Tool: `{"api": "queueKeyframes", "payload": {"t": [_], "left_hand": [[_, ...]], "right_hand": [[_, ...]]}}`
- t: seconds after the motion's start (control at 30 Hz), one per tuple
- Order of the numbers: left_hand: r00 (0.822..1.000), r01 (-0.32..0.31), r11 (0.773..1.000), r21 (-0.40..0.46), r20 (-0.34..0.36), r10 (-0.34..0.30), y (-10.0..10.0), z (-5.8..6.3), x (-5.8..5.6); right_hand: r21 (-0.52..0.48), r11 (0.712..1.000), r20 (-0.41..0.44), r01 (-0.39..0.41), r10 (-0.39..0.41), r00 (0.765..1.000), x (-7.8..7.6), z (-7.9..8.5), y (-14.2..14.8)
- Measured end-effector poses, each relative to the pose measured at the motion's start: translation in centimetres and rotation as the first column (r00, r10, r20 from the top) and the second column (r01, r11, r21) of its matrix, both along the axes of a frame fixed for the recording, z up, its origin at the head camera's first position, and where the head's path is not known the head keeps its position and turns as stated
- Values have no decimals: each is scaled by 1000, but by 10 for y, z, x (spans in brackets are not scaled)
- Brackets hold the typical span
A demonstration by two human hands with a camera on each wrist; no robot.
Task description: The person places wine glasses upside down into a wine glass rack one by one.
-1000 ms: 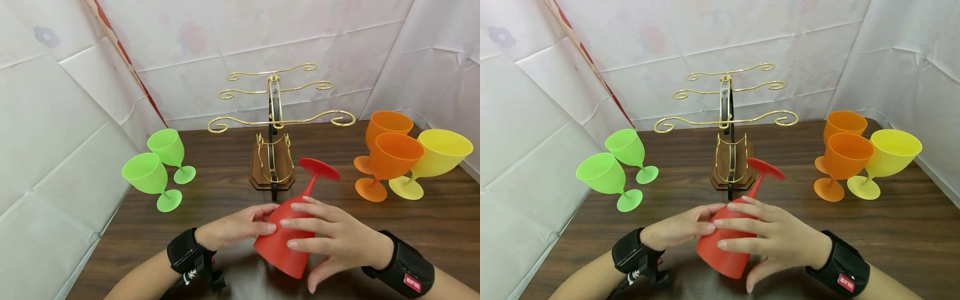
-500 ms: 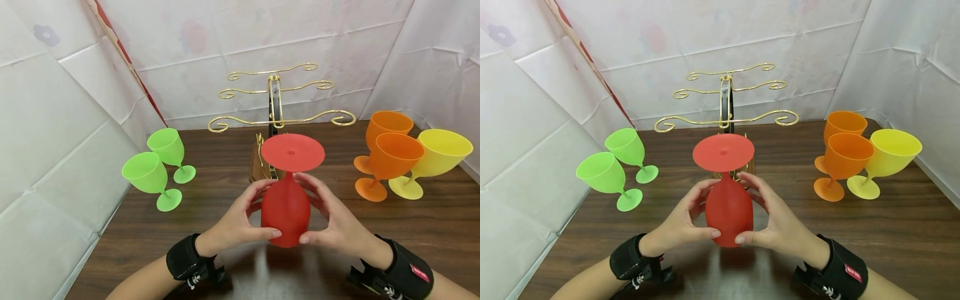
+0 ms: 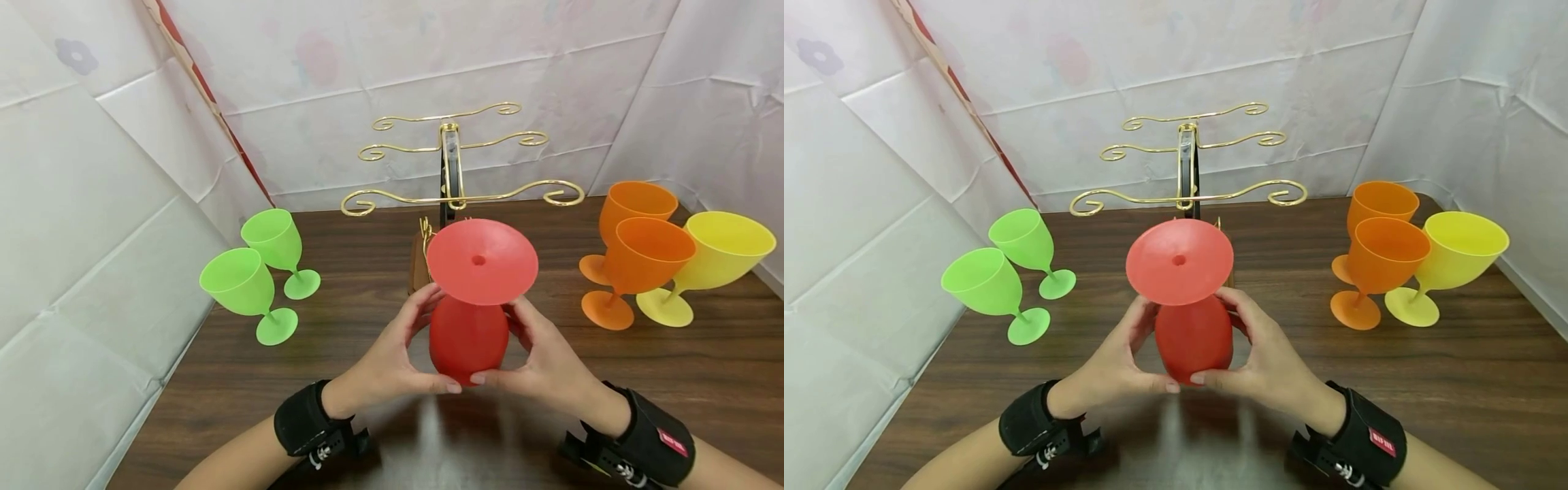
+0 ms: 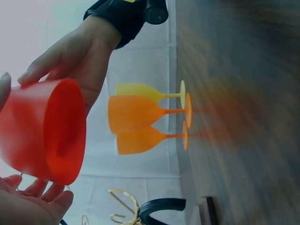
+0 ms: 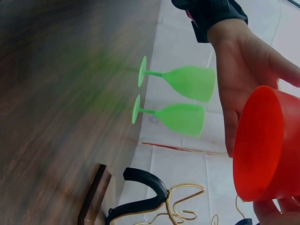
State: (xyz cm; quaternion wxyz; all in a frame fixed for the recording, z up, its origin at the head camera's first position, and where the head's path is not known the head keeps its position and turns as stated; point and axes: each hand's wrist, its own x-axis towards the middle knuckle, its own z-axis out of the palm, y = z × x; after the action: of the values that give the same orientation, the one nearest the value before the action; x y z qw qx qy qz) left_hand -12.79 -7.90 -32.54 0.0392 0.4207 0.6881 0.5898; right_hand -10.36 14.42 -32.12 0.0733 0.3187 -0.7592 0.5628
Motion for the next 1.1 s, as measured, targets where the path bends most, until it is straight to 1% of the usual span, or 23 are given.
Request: {"api": "queueKeyframes", "payload": {"t": [0.1, 0.2, 0.33, 0.43, 0.5, 0.6, 0.67, 0.73, 0.8, 0.93, 1.0, 1.1], "left_hand": [[999, -12, 1000, -15, -39, 11, 3, -3, 0], [997, -47, 999, -24, -69, 46, 4, -5, 0], [994, -92, 996, -18, -65, 91, 1, -4, -2], [985, -161, 987, 2, -61, 160, -4, -1, -9], [971, -229, 973, 14, -60, 230, -9, 2, -16], [942, -334, 942, 8, -39, 334, -17, 7, -28], [922, -387, 922, -4, -18, 387, -23, 10, -36], [904, -426, 905, -20, 15, 426, -29, 10, -44], [889, -453, 891, -41, 58, 455, -35, 10, -51], [866, -479, 875, -67, 126, 484, -42, 8, -61], [860, -488, 870, -64, 138, 492, -44, 7, -63], [851, -506, 861, -54, 133, 509, -47, 7, -66]], "right_hand": [[0, 1000, -12, 2, -2, 1000, -1, -2, -2], [3, 1000, -1, -4, 4, 1000, -1, -2, -3], [11, 1000, 20, -10, 9, 1000, -2, -1, -4], [9, 1000, 3, 2, -2, 1000, -3, -1, 0], [4, 1000, -18, 15, -15, 1000, -3, -1, 3], [-2, 1000, -45, 24, -24, 999, -4, -4, 7], [1, 999, -58, 32, -32, 998, -4, -6, 9], [6, 999, -61, 38, -38, 997, -4, -8, 10], [17, 999, -58, 46, -45, 997, -4, -9, 10], [34, 998, -45, 54, -52, 998, -3, -10, 11], [40, 998, -43, 53, -51, 998, -3, -10, 12], [45, 998, -40, 49, -47, 998, -2, -10, 13]]}}
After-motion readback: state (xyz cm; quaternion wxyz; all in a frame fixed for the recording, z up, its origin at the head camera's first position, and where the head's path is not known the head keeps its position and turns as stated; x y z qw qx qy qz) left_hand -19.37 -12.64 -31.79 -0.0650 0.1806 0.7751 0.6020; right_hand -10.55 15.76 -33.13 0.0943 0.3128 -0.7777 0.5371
